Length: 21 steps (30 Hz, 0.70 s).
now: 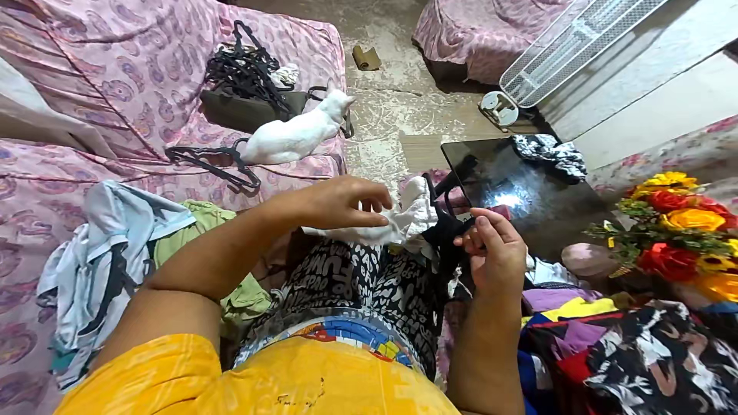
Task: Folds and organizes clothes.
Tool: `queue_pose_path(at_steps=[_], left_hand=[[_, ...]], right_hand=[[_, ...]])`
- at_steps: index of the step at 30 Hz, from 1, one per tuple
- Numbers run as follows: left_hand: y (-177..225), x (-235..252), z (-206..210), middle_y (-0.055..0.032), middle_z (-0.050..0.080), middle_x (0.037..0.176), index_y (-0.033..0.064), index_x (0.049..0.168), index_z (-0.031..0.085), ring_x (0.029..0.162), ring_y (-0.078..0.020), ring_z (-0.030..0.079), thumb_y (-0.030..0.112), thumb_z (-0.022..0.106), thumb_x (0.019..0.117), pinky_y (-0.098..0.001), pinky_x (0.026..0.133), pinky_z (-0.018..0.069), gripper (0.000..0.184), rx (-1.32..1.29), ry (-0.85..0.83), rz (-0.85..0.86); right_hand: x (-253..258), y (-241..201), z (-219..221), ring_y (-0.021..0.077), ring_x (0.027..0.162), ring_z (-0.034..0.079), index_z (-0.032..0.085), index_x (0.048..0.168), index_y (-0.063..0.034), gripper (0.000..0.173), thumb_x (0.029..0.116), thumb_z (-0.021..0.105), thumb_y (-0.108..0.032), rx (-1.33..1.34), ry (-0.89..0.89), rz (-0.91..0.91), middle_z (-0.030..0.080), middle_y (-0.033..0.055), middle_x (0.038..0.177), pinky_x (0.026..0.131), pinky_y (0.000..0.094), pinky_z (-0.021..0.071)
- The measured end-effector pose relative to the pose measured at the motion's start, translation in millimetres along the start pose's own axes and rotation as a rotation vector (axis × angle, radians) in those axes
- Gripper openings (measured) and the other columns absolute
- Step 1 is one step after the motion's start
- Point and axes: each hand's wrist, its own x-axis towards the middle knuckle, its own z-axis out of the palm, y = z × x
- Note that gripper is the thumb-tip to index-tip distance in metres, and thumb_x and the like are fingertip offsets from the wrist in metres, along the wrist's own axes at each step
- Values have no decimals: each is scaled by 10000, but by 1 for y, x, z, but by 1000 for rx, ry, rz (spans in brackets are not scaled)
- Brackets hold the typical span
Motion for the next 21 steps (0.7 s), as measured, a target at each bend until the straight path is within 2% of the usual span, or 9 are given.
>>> queue_pose_path(at_steps=[4,7,10,12,13,15,17,19,21], left_hand=[[-32,-4,-5,-37,718,930,54,1087,705,827,-97,689,238,546,1056,-326,786,595,245,-37,81,-146],[-75,-16,6,-68,698,851,63,1017,724,787,-185,670,247,568,1047,-462,776,560,243,98,18,-353],[-122,-47,44,-159,722,941,50,1009,752,924,-358,694,136,726,917,-649,852,531,129,255,-214,-524],[-153,-75,78,-192,695,1082,84,1057,764,1059,-418,650,54,812,770,-664,895,517,293,368,-304,-520],[-160,-84,88,-203,671,1140,106,1095,759,1115,-432,619,38,809,756,-657,919,505,350,410,-331,-537],[-168,-95,99,-194,659,1152,116,1092,767,1132,-409,605,70,752,832,-614,924,501,264,454,-317,-563],[-171,-95,99,-188,665,1149,88,1073,759,1130,-397,612,138,694,917,-603,936,498,177,424,-214,-575],[-168,-82,97,-198,671,1176,48,1113,738,1163,-398,611,148,676,943,-603,994,486,207,359,-45,-554],[-176,-65,102,-194,651,1283,29,1215,697,1269,-383,574,153,645,967,-575,1081,448,282,353,63,-525]], right_hand=[[-3,5,-6,58,541,595,701,1114,-53,181,1001,573,-113,-7,-44,5,611,-54,658,603,264,600],[-3,8,-7,64,543,599,705,1117,-39,187,992,582,-105,-9,-64,39,618,-40,659,601,268,599],[-2,13,-3,67,541,601,697,1118,-35,187,995,569,-96,23,-74,60,611,-43,654,604,266,601],[0,18,4,76,561,614,695,1132,-48,199,1001,560,-113,44,-76,74,615,-47,660,630,283,608],[1,22,9,89,592,635,685,1156,-55,216,1002,550,-121,41,-101,81,630,-44,679,666,310,618],[1,36,21,149,729,700,643,1268,-38,306,994,545,-133,-12,-266,101,702,21,795,791,395,627],[1,55,37,185,861,722,573,1378,13,420,987,597,-138,-125,-534,140,737,103,965,863,409,614],[-2,81,54,161,856,704,524,1450,0,531,969,664,-176,-318,-694,183,721,110,991,831,359,606],[-9,113,62,144,826,695,471,1504,-24,637,946,709,-221,-502,-704,166,722,95,976,791,329,598]])
